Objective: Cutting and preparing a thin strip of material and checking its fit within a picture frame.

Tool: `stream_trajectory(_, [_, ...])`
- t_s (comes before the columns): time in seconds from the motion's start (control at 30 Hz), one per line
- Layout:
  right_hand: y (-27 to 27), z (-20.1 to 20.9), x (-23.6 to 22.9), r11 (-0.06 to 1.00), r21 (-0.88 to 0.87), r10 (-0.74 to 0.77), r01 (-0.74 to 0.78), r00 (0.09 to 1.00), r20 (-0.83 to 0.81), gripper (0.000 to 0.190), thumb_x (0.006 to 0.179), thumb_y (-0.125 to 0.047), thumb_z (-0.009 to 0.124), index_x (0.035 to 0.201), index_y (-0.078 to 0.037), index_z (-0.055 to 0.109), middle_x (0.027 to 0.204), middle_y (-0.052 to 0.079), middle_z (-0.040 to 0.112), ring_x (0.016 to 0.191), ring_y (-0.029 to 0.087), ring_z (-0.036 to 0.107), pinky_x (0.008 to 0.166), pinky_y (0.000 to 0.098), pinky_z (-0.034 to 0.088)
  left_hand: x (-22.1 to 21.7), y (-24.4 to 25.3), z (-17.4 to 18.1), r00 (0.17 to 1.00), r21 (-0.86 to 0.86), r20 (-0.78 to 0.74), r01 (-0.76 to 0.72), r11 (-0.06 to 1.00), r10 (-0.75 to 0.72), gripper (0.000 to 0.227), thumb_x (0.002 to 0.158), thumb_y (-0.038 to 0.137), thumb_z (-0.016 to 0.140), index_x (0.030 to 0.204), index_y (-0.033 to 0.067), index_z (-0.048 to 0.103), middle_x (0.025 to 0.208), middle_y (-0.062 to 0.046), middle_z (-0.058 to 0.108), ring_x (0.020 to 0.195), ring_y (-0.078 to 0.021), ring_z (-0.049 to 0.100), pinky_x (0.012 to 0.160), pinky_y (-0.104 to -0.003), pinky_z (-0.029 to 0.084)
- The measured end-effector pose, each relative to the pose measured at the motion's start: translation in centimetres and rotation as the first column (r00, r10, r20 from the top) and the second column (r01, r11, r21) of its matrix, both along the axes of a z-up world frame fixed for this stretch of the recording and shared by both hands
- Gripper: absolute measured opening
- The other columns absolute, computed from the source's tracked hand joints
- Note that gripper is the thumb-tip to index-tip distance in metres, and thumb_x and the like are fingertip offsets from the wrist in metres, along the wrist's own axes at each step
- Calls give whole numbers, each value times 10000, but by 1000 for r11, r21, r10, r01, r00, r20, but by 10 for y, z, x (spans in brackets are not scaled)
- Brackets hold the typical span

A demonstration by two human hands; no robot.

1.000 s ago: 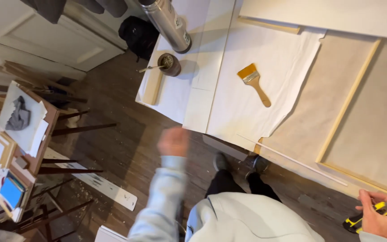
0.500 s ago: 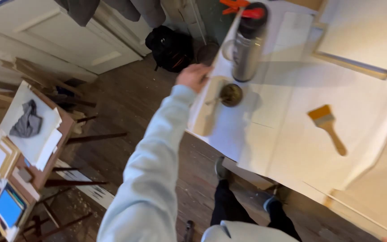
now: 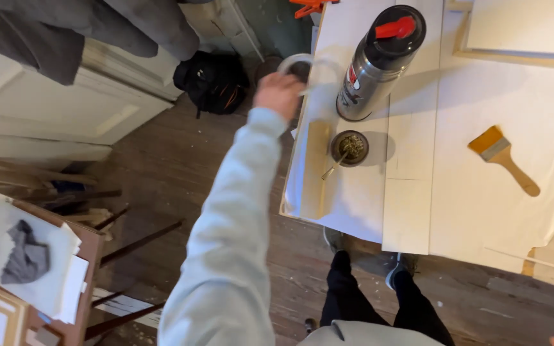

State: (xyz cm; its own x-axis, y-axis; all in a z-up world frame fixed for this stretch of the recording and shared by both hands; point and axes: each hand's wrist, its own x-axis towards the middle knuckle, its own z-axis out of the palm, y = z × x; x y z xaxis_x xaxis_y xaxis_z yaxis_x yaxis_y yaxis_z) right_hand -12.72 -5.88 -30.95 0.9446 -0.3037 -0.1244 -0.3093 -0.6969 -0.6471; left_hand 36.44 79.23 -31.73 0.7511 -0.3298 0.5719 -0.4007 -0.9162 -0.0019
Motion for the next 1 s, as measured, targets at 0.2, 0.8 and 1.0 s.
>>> stream_trajectory(0.2, [292, 213, 156, 956, 208, 226, -205, 971, -83, 405, 798, 11, 829, 1183, 22, 703, 831, 155, 776, 551, 185, 728, 525, 294, 652, -189, 25, 197, 909, -617, -409, -212, 757, -79, 280, 837, -14, 766, 1105, -3, 686, 1009, -136, 730, 867, -280, 711, 799, -365, 590])
stream_trajectory(0.8, [328, 339, 235, 335, 691, 736, -640, 636, 233, 340, 694, 52, 926, 982, -50, 780, 830, 16, 803, 635, 90, 686, 595, 222, 574, -346, -319, 350, 930, -594, -344, -107, 797, -132, 239, 857, -13, 756, 1095, 17, 754, 1225, -110, 744, 1290, -329, 663, 1155, -506, 522])
stream_trajectory(1.0, [274, 335, 230, 274, 500, 770, -822, 498, 398, 352, 695, 52, 902, 1004, -66, 781, 1016, 50, 821, 713, 113, 750, 610, 210, 610, -361, -385, 373, 853, -931, -365, -342, 129, -372, 449, 866, -33, 704, 1310, -50, 638, 1225, -183, 706, 1072, -283, 696, 991, -373, 580])
